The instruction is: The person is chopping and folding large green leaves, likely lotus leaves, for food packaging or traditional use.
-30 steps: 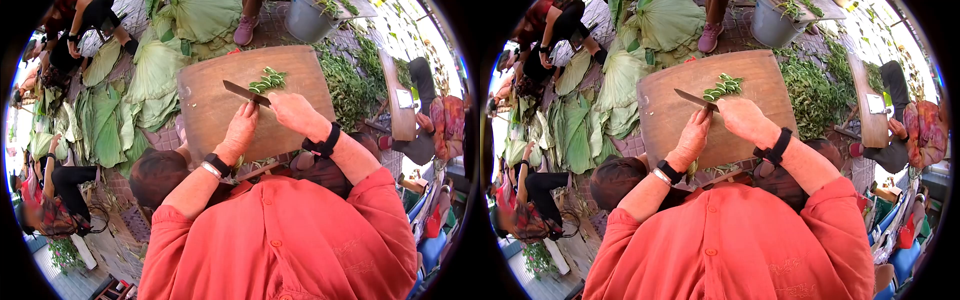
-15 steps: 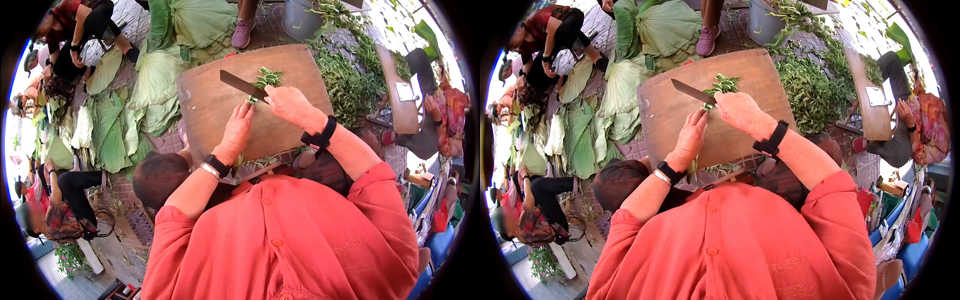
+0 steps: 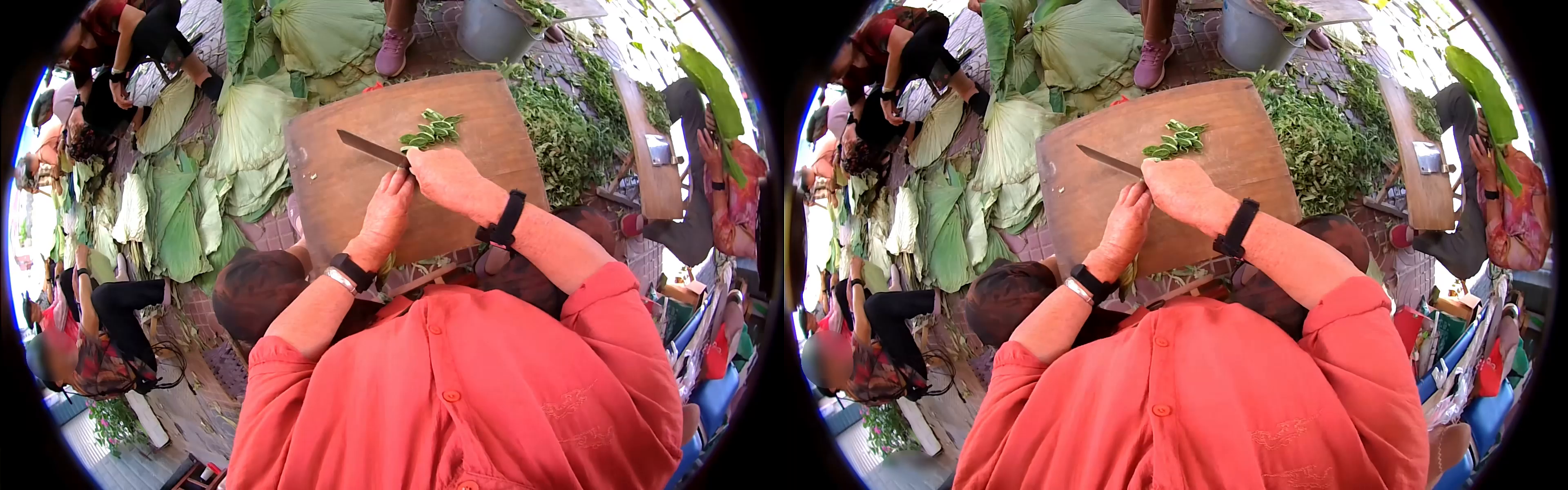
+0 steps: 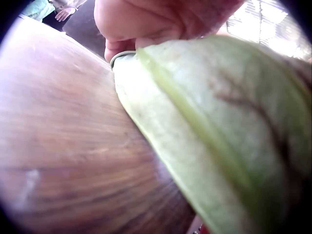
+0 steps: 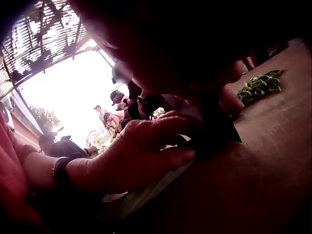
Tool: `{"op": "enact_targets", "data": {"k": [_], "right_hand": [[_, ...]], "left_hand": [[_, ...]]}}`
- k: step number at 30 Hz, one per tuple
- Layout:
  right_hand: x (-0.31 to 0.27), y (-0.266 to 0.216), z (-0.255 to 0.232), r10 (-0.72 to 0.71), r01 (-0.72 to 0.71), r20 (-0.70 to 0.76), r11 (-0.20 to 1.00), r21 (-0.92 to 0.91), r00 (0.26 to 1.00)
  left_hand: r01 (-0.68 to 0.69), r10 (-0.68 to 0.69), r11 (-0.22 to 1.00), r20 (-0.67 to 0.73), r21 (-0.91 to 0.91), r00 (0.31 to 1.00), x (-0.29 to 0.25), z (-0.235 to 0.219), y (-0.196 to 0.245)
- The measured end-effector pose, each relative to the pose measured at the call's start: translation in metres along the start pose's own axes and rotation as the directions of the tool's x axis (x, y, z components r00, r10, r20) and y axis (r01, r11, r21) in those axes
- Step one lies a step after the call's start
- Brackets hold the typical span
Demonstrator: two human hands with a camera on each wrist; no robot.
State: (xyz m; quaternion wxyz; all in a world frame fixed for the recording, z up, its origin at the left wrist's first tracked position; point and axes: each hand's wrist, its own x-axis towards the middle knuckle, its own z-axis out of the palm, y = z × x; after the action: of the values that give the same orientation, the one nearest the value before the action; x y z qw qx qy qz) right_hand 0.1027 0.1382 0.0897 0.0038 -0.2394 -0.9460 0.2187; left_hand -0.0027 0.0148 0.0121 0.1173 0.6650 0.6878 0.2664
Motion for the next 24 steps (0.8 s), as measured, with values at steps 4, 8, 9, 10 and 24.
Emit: {"op": "enact_targets", "data": {"k": [4, 8, 9, 10, 24], "right_hand": [[0.009, 0.002, 0.001, 0.030, -0.028, -0.030, 0.997, 0.065, 0.999], [0.007, 0.030, 0.002, 0.147, -0.139, -0.051, 0.981, 0.134, 0.988], [0.006, 0.039, 0.002, 0.189, -0.178, -0.060, 0.972, 0.156, 0.980], [0.003, 0.045, -0.002, 0.231, -0.217, -0.062, 0.961, 0.172, 0.971], [-0.078, 0.134, -0.085, 0.542, -0.523, -0.415, 0.835, 0.170, 0.730]], "left_hand": [[0.001, -0.001, 1.000, 0.010, 0.015, 1.000, 0.000, -0.004, 0.005], [-0.003, 0.000, 0.997, 0.046, 0.076, 0.999, -0.004, -0.015, 0.018], [0.012, -0.018, 0.997, 0.070, 0.077, 0.997, -0.005, -0.017, 0.019], [0.027, -0.035, 0.997, 0.096, 0.078, 0.995, -0.006, -0.017, 0.020], [-0.120, 0.112, 0.991, 0.132, 0.055, 0.985, 0.044, 0.005, 0.006]]}}
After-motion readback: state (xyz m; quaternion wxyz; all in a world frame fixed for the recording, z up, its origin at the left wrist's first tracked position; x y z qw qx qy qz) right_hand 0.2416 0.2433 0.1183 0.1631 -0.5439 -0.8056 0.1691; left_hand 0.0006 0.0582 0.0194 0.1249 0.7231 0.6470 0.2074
